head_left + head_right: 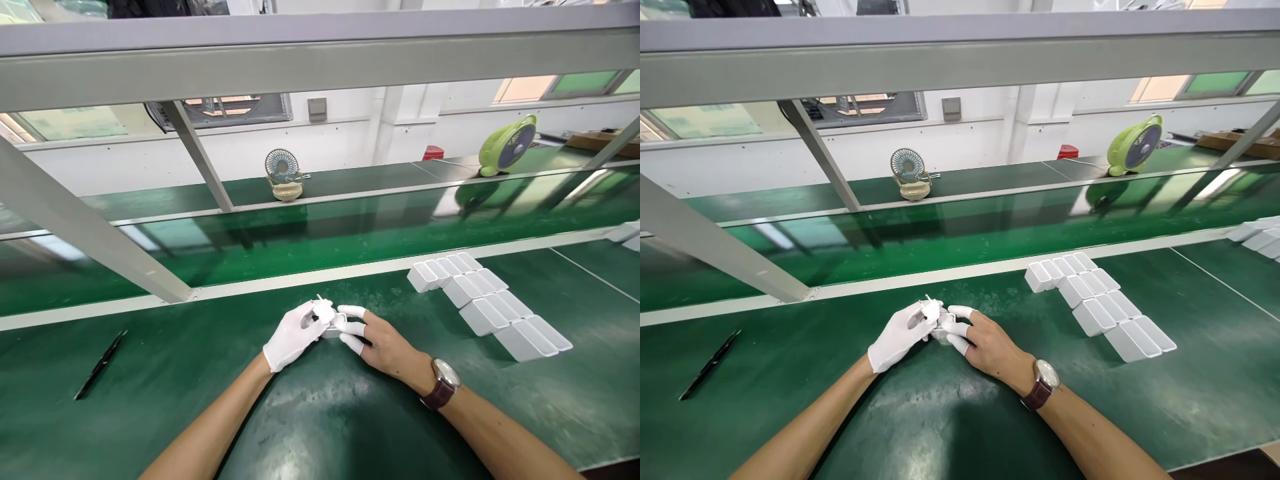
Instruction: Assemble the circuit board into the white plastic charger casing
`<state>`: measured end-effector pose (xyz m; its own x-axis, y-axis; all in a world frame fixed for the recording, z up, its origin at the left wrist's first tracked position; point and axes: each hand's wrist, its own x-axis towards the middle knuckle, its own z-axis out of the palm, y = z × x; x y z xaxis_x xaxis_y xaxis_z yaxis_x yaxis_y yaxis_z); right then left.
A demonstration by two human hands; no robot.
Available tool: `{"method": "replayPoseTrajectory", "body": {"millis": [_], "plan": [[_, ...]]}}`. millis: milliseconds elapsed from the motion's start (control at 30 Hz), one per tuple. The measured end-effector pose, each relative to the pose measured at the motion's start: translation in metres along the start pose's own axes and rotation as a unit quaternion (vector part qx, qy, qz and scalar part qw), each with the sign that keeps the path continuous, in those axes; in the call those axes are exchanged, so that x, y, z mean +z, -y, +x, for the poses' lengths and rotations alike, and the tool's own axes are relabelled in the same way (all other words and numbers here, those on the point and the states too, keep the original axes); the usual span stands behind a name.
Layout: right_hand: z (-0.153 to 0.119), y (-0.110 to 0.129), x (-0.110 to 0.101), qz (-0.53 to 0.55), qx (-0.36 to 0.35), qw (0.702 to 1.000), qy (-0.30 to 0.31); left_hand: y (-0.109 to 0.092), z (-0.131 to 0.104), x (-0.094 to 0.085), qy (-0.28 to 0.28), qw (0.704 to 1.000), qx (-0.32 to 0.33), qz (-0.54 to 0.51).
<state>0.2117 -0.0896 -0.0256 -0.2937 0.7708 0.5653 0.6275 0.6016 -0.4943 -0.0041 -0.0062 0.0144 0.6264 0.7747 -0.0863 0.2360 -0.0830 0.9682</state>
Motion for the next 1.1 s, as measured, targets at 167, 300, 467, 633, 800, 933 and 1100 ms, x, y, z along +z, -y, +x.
{"method": "replayPoseTrajectory", "body": {"millis": [167,300,467,633,800,933,1100], "plan": [[0.001,0.002,0.002,0.001,0.000,1.000,-0.002,0.002,0.002,-0.006,0.014,0.999,0.010,-0.039],[0.003,0.004,0.006,-0.018,-0.004,1.000,0.007,0.008,0.004,-0.010,0.025,0.994,0.041,-0.098],[0.003,0.007,0.015,-0.039,-0.023,0.999,0.014,0.015,0.004,-0.014,0.005,0.991,0.046,-0.122],[0.011,0.013,0.014,-0.005,-0.069,0.996,-0.052,0.022,0.005,-0.016,-0.035,0.987,0.048,-0.151],[0.026,0.022,-0.004,0.019,-0.089,0.990,-0.111,0.026,0.008,-0.013,-0.014,0.964,0.064,-0.259],[0.024,0.022,0.000,0.026,-0.078,0.994,-0.075,0.026,0.005,-0.011,-0.038,0.963,0.067,-0.259],[0.012,0.013,0.019,0.030,-0.026,0.999,0.007,0.014,-0.001,-0.011,-0.032,0.985,0.075,-0.151]]}}
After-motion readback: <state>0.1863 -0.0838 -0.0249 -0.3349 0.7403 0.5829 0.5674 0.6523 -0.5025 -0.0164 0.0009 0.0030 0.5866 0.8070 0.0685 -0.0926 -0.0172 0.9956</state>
